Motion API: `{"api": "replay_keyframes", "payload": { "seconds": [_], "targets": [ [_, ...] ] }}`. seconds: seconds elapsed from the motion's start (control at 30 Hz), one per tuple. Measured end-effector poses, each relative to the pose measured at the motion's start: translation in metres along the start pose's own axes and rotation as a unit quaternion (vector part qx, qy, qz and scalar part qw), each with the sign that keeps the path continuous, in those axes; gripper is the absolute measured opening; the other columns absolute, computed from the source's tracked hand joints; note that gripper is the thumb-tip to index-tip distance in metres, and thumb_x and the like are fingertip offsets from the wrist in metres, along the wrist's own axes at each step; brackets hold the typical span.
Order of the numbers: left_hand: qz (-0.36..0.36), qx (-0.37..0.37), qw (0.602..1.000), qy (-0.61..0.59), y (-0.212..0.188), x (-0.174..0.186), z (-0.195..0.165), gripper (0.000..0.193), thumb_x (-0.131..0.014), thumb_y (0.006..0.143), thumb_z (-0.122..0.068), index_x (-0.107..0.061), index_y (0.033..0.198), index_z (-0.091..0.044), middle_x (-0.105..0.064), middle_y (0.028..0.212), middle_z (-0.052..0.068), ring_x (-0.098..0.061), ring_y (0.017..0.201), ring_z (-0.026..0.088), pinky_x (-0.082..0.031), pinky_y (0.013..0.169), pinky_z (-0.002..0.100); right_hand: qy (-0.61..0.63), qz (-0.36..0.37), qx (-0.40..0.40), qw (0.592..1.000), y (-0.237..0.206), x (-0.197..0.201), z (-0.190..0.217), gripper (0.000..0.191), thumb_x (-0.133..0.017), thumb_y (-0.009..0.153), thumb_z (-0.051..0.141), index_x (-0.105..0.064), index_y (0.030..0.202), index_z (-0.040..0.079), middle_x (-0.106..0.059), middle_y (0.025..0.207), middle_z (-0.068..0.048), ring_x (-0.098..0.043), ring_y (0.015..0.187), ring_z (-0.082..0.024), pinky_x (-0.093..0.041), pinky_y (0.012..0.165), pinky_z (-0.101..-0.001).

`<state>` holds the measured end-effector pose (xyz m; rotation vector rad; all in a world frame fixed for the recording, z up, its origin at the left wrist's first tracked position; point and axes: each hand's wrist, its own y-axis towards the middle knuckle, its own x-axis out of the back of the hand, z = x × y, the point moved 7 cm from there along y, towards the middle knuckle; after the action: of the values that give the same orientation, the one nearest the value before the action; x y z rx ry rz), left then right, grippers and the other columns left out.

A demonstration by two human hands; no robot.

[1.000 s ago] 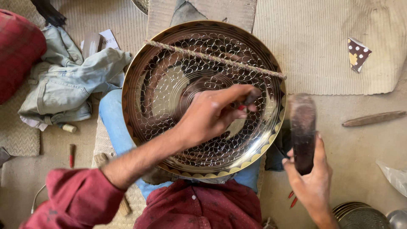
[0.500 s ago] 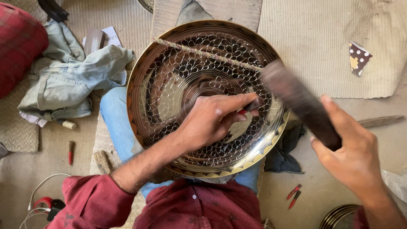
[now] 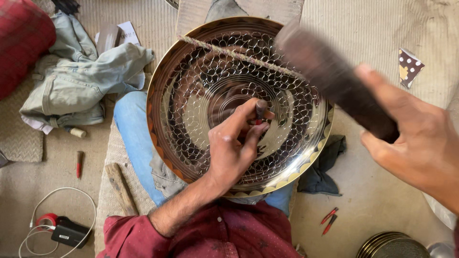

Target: The person sits on the floor with a brass tray on their lap and hammers a punch held against the tray surface with a wooden mallet, working around the tray to create a repeating hammered texture pattern. At one point they lift and reposition the rope across the tray before resuming hammering.

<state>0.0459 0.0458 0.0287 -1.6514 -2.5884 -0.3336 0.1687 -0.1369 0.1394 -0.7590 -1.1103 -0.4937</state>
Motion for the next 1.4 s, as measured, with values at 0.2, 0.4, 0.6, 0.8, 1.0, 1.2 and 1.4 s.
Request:
{"api": "replay_keyframes", "payload": {
  "seconds": [0.2,0.4,0.6,0.8,1.0,1.2,1.4],
  "targets": [
    [0.006,0.006,1.000,-0.010,-0.002,0.001,0.001,0.049,-0.073,0.093,0.002,-0.060,0.139,-0.010,-0.080,0.110,0.005,-0.078,0.080,0.009,-0.064,0.068,0.025,-0.062,0.006,0.040,0.997,-0.002,0.001,0.005,0.085,-0.064,0.079,0.006,-0.038,0.157,0.029,-0.066,0.104,-0.002,-0.068,0.070,-0.014,-0.057,0.061,-0.0275],
    [0.062,-0.063,0.996,0.005,0.008,-0.003,-0.005,0.051,-0.074,0.092,0.002,-0.061,0.140,-0.011,-0.077,0.116,0.006,-0.079,0.093,0.014,-0.068,0.076,0.028,-0.075,0.023,-0.100,0.992,-0.022,-0.016,-0.026,0.091,-0.074,0.079,0.011,-0.039,0.161,0.033,-0.066,0.090,0.000,-0.066,0.071,-0.015,-0.057,0.064,-0.0301],
    [0.153,-0.136,0.978,0.033,0.017,-0.011,-0.009,0.048,-0.073,0.091,0.001,-0.064,0.137,-0.011,-0.077,0.122,0.007,-0.079,0.096,0.016,-0.068,0.081,0.030,0.135,-0.087,-0.030,0.987,-0.050,-0.037,-0.030,0.092,-0.072,0.073,0.005,-0.040,0.158,0.023,-0.066,0.096,-0.005,-0.068,0.077,-0.021,-0.056,0.072,-0.0329],
    [0.312,-0.148,0.937,0.047,0.032,-0.033,-0.005,0.045,-0.075,0.092,-0.008,-0.065,0.135,-0.014,-0.078,0.117,0.003,-0.080,0.089,0.015,-0.066,0.070,0.029,0.241,-0.169,-0.046,0.955,-0.081,-0.071,-0.032,0.088,-0.072,0.073,-0.006,-0.043,0.155,0.009,-0.065,0.099,-0.013,-0.066,0.083,-0.026,-0.055,0.076,-0.0356],
    [0.436,-0.191,0.879,0.019,0.032,-0.046,-0.007,0.052,-0.074,0.089,-0.008,-0.063,0.139,-0.015,-0.076,0.119,0.003,-0.079,0.090,0.017,-0.065,0.073,0.034,0.299,-0.262,-0.097,0.913,-0.108,-0.109,-0.031,0.081,-0.077,0.075,-0.007,-0.043,0.148,-0.001,-0.062,0.105,-0.020,-0.062,0.092,-0.029,-0.054,0.082,-0.0363],
    [0.504,-0.242,0.829,-0.006,0.031,-0.056,-0.018,0.062,-0.070,0.087,-0.002,-0.058,0.144,-0.022,-0.078,0.119,-0.001,-0.080,0.094,0.016,-0.065,0.077,0.034,0.299,-0.312,-0.149,0.890,-0.128,-0.141,-0.024,0.083,-0.076,0.073,-0.006,-0.036,0.146,-0.001,-0.062,0.102,-0.024,-0.062,0.087,-0.034,-0.054,0.078,-0.0401],
    [0.554,-0.271,0.786,0.029,0.026,-0.060,-0.019,0.065,-0.076,0.081,-0.005,-0.062,0.141,-0.021,-0.081,0.106,0.001,-0.077,0.083,0.020,-0.059,0.064,0.042,0.302,-0.325,-0.118,0.888,-0.134,-0.158,-0.024,0.085,-0.075,0.079,-0.005,-0.034,0.152,0.000,-0.062,0.106,-0.023,-0.065,0.093,-0.031,-0.054,0.083,-0.0390]
  ]
}}
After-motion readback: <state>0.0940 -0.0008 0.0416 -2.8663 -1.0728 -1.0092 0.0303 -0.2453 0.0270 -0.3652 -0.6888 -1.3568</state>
